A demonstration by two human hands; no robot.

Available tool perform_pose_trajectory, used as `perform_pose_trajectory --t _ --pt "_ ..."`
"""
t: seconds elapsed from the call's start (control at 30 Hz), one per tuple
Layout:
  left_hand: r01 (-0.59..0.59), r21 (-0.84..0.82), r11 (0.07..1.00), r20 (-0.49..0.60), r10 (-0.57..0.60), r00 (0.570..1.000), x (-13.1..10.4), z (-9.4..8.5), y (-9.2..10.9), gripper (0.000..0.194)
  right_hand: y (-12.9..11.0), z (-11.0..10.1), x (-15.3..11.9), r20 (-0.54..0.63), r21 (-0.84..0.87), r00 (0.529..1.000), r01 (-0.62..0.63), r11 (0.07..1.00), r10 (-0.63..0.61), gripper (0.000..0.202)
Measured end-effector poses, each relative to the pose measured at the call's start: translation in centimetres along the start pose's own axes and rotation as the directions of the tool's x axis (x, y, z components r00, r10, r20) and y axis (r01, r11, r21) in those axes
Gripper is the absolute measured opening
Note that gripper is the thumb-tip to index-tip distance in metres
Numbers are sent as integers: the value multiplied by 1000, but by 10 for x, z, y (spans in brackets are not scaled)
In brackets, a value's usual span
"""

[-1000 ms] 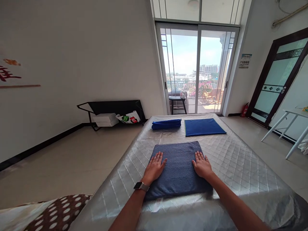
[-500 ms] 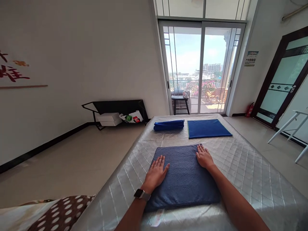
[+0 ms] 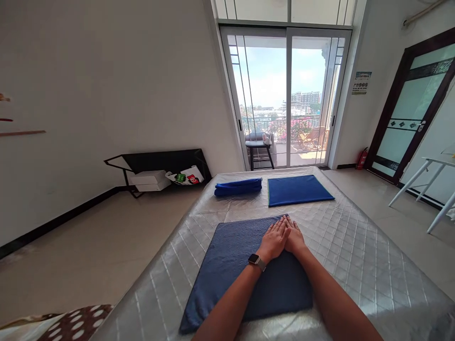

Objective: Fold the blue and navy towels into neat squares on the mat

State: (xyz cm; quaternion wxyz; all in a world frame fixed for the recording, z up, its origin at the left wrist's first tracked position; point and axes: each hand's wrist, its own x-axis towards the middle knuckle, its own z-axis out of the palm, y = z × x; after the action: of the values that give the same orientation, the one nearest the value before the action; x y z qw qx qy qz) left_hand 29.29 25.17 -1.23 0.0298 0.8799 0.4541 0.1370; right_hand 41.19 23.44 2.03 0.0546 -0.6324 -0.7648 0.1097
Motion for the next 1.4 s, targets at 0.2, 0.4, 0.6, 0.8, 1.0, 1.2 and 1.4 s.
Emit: perform_pose_trajectory --t 0.2,0.4,0.6,0.8,1.0,1.2,1.4 --pt "151 110 982 86 -161 983 -57 -26 -73 61 -9 -4 -1 -40 52 997 -62 997 64 63" --pt "462 144 875 15 -469 883 -109 -45 -163 70 -9 -6 0 -14 44 997 -79 996 80 63" --pt "528 124 840 -53 -526 849 -116 -41 -171 74 -13 -11 -4 -19 4 995 -94 996 94 62" --pt "520 130 844 -35 -520 853 -112 -51 -159 73 -28 -33 -27 -136 -84 990 -52 995 40 57" --pt "539 113 834 -35 -539 841 -112 -61 -147 68 -29 -52 -112 -84 -23 988 126 992 -128 34" --pt "494 139 858 -165 -471 866 -125 -89 -122 52 -5 -44 -189 34 184 982 177 967 -186 21" --pt "247 -151 957 63 -240 969 -208 -115 -90 33 7 -33 -195 -75 151 969 246 957 -237 20"
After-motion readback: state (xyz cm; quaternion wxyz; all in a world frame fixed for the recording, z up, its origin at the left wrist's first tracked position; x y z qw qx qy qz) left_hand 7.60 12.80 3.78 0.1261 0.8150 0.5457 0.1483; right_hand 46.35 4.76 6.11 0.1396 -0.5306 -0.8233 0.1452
